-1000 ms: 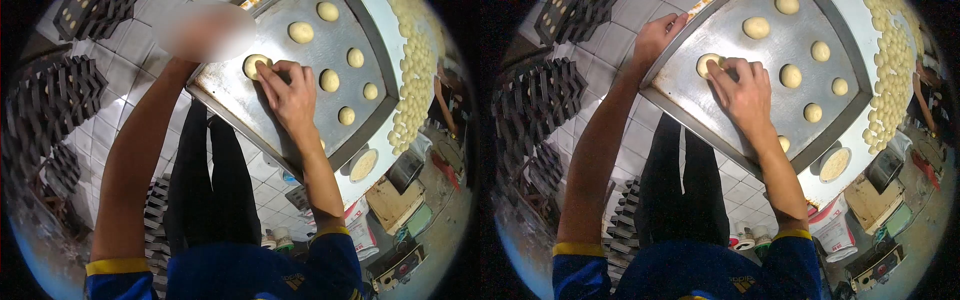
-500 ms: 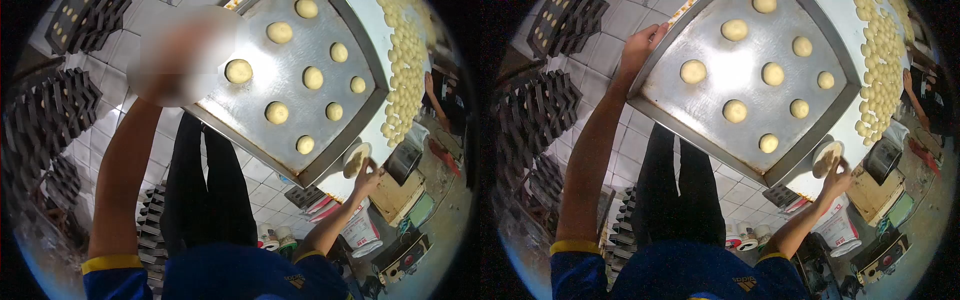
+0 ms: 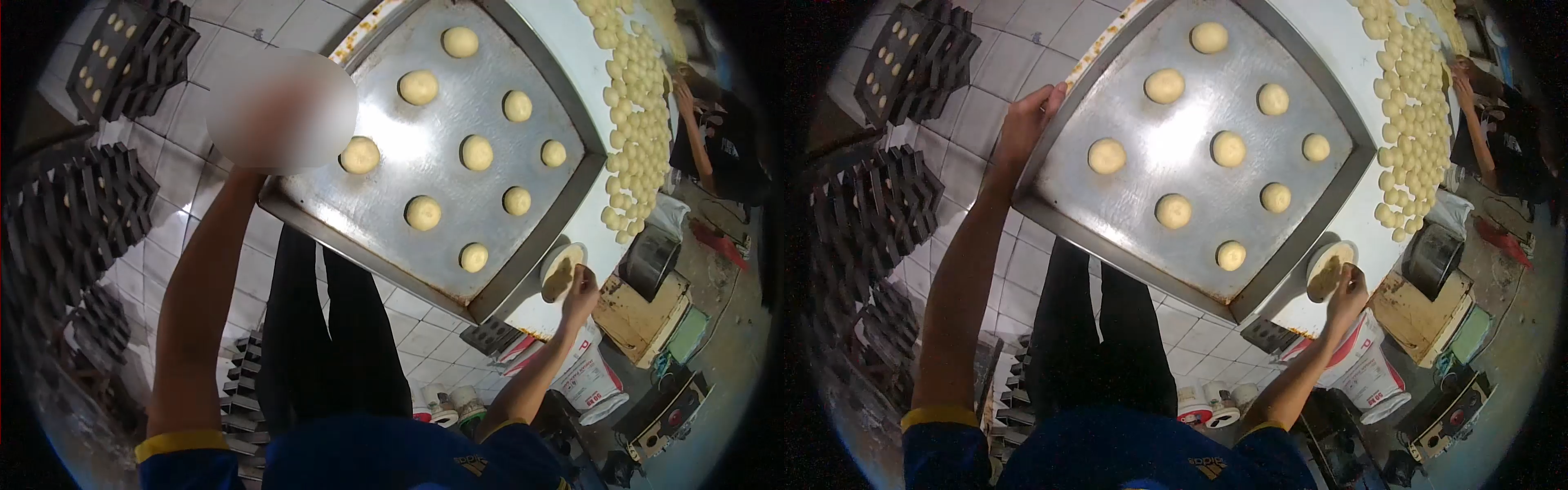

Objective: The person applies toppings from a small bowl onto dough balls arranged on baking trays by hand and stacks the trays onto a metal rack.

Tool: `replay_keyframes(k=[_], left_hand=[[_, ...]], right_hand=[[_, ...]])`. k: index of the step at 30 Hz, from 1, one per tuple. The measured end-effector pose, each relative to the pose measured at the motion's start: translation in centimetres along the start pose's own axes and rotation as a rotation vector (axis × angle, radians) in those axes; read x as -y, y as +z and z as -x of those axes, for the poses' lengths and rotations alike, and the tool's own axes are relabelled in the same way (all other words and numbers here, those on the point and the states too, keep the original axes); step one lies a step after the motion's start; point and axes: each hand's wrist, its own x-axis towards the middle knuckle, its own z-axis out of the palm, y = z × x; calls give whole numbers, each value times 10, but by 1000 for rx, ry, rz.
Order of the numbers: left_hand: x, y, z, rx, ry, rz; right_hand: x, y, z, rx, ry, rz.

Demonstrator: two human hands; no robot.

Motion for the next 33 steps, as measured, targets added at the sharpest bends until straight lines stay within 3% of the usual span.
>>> replay_keyframes(k=[2, 6, 10, 12, 14, 15, 17, 24, 26, 28, 30, 32, 33], left_hand=[[-6, -3, 0, 26, -23, 6], [-12, -5, 2, 45, -77, 82], [-11, -5, 1, 55, -79, 73], [-11, -5, 1, 54, -84, 77], [-13, -7, 2, 53, -93, 84], [-16, -10, 2, 62, -99, 89], [-16, -11, 2, 69, -107, 99], [-15, -12, 1, 44, -108, 38], [-16, -12, 2, 16, -67, -19], [-22, -15, 4, 2, -88, 2], [-8, -9, 2, -3, -22, 20], [5, -7, -2, 208, -146, 215], [16, -2, -1, 189, -116, 204]], right_hand=[[41, -11, -8, 75, 119, -511], [184, 14, -37, 172, -95, -655], [298, 85, -87, 197, -509, -642], [340, 123, -106, 133, -550, -583], [369, 148, -118, 12, -732, -525], [375, 161, -126, 12, -732, -524], [385, 177, -132, -226, -904, -285], [377, 171, -98, -321, -964, -24], [371, 166, -90, -185, -965, -5], [361, 137, -77, -110, -924, -71], [348, 93, -52, -58, -659, -480], [310, 48, -15, -32, -510, -567], [290, 26, 13, 20, -364, -650]])
